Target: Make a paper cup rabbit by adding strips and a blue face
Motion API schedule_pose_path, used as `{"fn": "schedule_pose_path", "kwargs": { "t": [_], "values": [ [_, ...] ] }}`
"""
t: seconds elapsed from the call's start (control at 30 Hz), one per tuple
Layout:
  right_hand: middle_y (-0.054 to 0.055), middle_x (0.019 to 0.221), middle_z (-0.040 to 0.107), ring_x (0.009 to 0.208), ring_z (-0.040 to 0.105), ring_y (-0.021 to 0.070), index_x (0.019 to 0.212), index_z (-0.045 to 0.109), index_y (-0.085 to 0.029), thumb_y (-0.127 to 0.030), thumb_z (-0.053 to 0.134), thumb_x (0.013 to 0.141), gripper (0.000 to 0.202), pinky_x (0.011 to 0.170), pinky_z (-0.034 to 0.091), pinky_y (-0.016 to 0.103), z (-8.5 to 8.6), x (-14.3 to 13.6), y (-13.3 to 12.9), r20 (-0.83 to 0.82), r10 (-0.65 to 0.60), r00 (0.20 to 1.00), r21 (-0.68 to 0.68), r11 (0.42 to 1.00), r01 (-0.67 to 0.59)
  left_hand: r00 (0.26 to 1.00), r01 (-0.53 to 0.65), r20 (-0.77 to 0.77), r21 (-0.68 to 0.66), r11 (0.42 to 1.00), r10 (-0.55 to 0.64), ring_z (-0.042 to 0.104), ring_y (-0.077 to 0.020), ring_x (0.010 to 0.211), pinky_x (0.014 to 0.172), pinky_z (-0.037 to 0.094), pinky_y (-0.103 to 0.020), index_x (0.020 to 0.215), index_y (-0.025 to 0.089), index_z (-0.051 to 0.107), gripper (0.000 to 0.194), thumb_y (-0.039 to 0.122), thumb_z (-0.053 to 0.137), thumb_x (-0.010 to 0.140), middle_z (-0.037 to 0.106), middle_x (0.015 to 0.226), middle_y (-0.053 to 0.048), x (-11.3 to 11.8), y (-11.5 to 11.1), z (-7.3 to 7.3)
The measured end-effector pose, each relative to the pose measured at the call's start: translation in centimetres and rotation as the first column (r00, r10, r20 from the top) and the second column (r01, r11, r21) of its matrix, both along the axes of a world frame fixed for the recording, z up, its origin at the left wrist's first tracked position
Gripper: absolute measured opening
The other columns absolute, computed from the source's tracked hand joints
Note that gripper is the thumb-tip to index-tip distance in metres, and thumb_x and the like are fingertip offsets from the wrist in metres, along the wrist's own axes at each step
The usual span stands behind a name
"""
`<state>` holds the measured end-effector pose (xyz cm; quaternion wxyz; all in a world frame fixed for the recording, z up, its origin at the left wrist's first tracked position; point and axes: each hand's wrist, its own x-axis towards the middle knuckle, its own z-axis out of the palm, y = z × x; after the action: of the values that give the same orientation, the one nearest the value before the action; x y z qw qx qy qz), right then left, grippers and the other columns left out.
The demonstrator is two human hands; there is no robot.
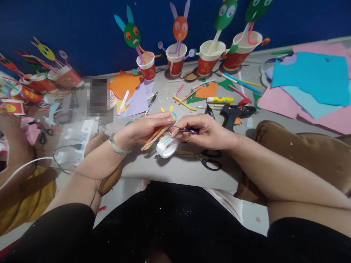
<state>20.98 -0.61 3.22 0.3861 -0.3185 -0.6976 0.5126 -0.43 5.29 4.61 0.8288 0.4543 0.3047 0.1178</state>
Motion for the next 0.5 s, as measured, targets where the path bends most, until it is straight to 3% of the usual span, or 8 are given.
{"fn": "schedule_pose_path", "kwargs": {
  "t": [0.27,0.5],
  "values": [
    [-0.001,0.066,0.069,0.053,0.057,0.0092,0.094,0.082,-0.022,-0.041,0.079,0.096,0.019,0.053,0.044,0.025,0.17,0.50,0.46,0.009,0.011,1.000,0.157,0.988,-0.012,0.999,-0.015,-0.039,-0.041,0.999,0.014,0.061,-0.0101,0.052,0.053,0.049,-0.022,0.086,0.017,0.058,0.018,0.021,0.059,0.104,0.068,0.071,0.000,0.13,0.44,0.23],
    [0.001,0.068,0.069,0.058,0.060,0.0163,0.078,0.076,-0.026,-0.044,0.089,0.084,0.023,0.058,0.046,0.034,-0.50,-0.03,0.15,0.104,-0.296,0.949,0.237,0.934,0.266,0.985,-0.168,-0.053,-0.104,0.980,0.163,0.059,-0.0091,0.050,0.054,0.048,-0.021,0.080,0.018,0.052,0.023,0.013,0.053,0.103,0.065,0.065,0.002,0.71,0.53,0.47]
  ]
}}
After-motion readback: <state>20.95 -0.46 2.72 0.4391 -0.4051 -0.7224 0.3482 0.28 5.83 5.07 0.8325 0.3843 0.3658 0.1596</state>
